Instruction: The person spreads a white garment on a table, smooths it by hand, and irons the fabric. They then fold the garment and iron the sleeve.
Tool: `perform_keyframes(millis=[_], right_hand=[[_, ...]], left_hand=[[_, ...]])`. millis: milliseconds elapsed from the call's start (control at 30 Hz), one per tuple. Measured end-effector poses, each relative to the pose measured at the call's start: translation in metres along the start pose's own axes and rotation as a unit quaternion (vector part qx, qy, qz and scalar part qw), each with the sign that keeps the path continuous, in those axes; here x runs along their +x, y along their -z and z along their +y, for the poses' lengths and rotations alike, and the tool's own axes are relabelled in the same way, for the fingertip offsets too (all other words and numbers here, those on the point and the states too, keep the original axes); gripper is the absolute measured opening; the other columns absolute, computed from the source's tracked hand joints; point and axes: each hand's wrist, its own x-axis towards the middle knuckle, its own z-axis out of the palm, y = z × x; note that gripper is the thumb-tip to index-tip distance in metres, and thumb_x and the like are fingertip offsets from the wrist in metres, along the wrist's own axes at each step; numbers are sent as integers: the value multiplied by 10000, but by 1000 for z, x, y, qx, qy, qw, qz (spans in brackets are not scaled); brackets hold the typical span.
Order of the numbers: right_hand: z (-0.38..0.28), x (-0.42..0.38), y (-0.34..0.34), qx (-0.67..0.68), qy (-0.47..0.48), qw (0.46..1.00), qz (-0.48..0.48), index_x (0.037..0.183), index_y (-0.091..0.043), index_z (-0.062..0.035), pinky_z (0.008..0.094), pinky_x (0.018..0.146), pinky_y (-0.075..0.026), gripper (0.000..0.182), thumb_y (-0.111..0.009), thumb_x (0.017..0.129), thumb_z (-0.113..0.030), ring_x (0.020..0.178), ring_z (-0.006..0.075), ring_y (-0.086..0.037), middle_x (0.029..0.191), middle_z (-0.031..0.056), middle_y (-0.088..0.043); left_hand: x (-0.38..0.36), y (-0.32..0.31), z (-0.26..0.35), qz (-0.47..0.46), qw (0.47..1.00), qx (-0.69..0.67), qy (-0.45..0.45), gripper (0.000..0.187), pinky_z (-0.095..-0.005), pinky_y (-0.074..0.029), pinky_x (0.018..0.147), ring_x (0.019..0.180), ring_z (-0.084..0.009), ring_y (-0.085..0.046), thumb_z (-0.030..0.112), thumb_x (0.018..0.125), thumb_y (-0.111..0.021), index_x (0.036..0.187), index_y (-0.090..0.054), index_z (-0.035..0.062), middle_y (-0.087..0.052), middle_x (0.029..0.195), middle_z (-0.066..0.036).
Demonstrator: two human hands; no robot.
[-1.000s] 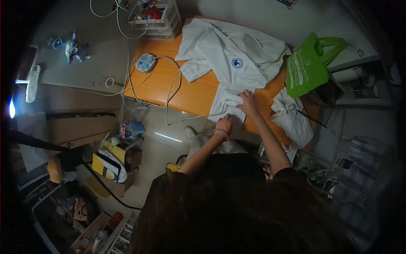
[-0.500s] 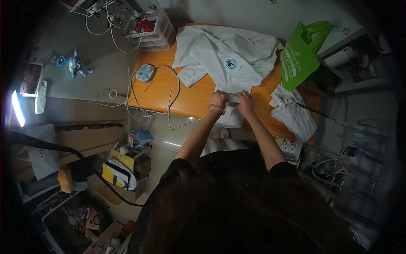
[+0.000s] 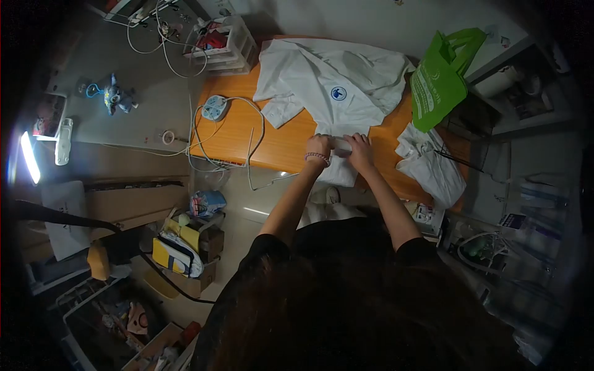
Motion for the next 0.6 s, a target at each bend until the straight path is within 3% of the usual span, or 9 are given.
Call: perform_keyframes(millis=[67,133,200,233,300,367,400,467,600], right_hand=[[2,3,-1,-1,29,999,13,1037,-607,-111,436,859,-425,397,-772,690,-211,979,315,-542,983,91,-561],[6,10,-5,-5,74,997,-16,1051,-595,-88,445,826,-445,416,-775,678,-131,958,329,-583,1001,96,-593],[14,12,-13,-11,57,996,-71,1061,-582,-85,459,799,-453,427,-778,689,-158,917,347,-604,971,108,-617],[16,13,-17,-15,37,991,-124,1071,-568,-82,473,771,-462,440,-780,699,-185,876,365,-624,941,121,-641],[11,19,-11,-12,19,987,-161,1051,-566,-85,480,770,-460,397,-763,722,-188,893,361,-633,934,122,-659],[4,22,-3,-10,1,980,-200,1030,-563,-88,487,768,-458,355,-746,744,-190,910,356,-642,927,123,-678],[1,21,-2,-14,-4,980,-199,1025,-563,-90,487,774,-455,361,-753,745,-217,906,355,-643,913,128,-680],[-5,18,-2,-19,-9,979,-204,1019,-563,-93,486,779,-451,370,-761,746,-243,903,353,-644,899,134,-683],[-2,18,-4,-40,9,982,-182,1039,-564,-85,488,757,-463,469,-801,699,-306,842,366,-646,854,144,-677]], left_hand=[[3,19,7,-69,997,-21,33,124,-413,-523,742,815,-288,-665,230,780,-647,810,-713,129,-693,840,-111],[0,22,15,-134,988,-46,67,139,-408,-505,812,898,-291,-652,181,788,-639,874,-704,93,-685,913,-142],[-30,11,21,85,987,-94,103,262,-421,-473,854,1017,-343,-581,165,816,-592,1046,-613,42,-598,1070,-189],[-48,20,30,41,984,-105,137,343,-427,-449,876,1084,-378,-510,142,825,-572,1137,-514,11,-507,1147,-203],[-89,-4,38,-48,987,-92,121,333,-423,-443,888,1082,-362,-519,108,787,-604,1094,-530,4,-533,1137,-187],[-129,-43,42,-120,983,-141,-2,514,-449,-403,1004,1258,-376,-436,107,771,-648,1252,-486,31,-452,1348,-194],[-135,-38,50,-118,983,-142,1,514,-449,-403,1004,1258,-376,-436,107,771,-648,1252,-486,31,-452,1348,-194],[-146,-34,58,-133,984,-94,-66,752,-501,-297,1117,1428,-381,-233,136,768,-680,1442,-348,97,-238,1552,-156],[-142,-34,58,-144,984,-69,-74,893,-542,-206,1157,1479,-372,-65,153,774,-692,1527,-212,163,-61,1617,-96]])
